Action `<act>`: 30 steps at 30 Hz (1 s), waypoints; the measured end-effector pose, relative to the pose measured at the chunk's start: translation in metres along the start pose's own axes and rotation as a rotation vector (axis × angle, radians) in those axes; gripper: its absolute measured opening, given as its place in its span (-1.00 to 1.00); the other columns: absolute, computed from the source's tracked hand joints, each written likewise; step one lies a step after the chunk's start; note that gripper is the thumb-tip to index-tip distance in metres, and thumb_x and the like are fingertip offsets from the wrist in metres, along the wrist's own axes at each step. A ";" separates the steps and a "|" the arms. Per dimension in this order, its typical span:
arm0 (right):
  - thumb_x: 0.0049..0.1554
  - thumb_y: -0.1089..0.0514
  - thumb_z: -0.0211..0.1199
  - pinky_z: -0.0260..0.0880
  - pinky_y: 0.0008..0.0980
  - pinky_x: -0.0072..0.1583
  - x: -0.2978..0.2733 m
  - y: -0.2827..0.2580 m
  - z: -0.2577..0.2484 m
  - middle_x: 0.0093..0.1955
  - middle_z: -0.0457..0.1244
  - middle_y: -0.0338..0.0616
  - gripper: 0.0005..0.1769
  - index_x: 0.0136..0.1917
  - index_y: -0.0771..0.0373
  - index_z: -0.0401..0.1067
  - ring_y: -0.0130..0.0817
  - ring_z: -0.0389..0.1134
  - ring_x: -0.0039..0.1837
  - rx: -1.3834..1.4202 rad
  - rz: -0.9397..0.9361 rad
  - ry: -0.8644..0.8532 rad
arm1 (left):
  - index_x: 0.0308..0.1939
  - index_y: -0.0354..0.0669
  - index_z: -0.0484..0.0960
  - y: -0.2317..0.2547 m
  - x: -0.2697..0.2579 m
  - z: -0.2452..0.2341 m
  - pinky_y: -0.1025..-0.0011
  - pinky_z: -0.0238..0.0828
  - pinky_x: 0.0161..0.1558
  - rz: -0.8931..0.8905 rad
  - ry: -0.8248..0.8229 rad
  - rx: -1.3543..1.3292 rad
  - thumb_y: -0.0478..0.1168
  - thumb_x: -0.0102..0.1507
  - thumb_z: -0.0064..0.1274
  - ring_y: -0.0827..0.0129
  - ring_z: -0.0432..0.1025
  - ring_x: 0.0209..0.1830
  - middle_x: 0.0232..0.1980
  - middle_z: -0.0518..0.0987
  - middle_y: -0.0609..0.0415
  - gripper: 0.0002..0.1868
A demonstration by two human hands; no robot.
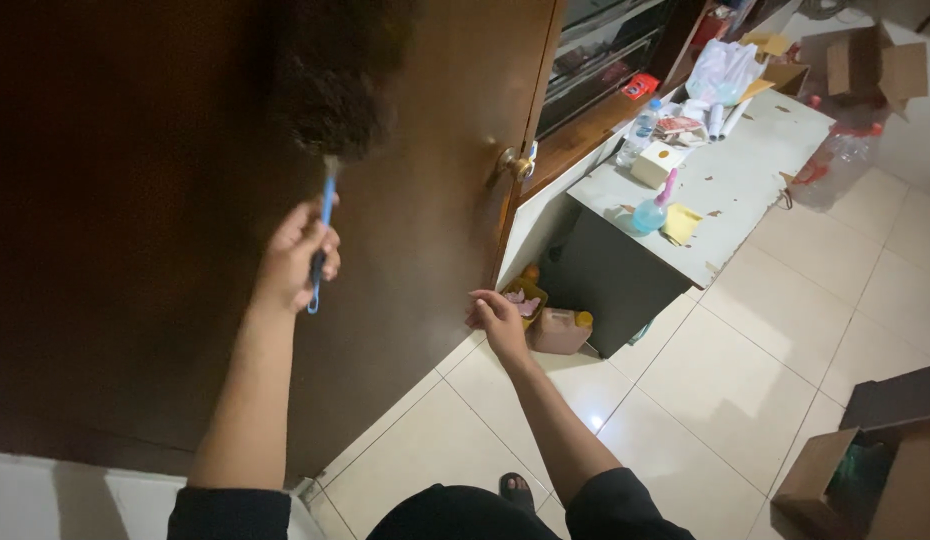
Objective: Dusting a desk and a door using a feather duster.
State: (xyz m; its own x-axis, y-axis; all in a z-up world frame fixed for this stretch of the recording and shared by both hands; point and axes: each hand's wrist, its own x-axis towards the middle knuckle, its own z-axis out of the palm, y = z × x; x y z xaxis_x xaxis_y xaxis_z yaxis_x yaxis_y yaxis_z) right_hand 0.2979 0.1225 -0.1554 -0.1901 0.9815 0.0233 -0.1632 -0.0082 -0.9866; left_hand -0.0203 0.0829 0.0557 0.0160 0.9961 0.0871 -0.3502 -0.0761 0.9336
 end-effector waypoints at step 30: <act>0.33 0.16 0.06 0.46 -0.38 0.02 0.067 -0.047 -0.104 -0.08 0.35 -0.16 -0.69 0.21 0.38 0.46 -0.45 0.40 -0.08 -0.068 0.013 -0.023 | -0.01 -0.31 0.54 -0.190 0.109 -0.023 0.67 -0.11 -0.76 -0.454 0.039 -0.098 -0.24 0.37 -0.12 0.74 0.07 -0.76 -0.51 0.33 0.28 -0.77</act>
State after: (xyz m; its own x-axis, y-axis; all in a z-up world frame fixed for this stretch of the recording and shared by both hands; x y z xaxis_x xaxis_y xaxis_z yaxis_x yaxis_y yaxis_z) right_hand 0.3932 0.2086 -0.1246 -0.2142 0.9767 0.0130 -0.0941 -0.0074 -0.9955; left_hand 0.0259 0.2070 -0.1201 0.1533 0.9287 -0.3377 -0.4032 0.3708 0.8366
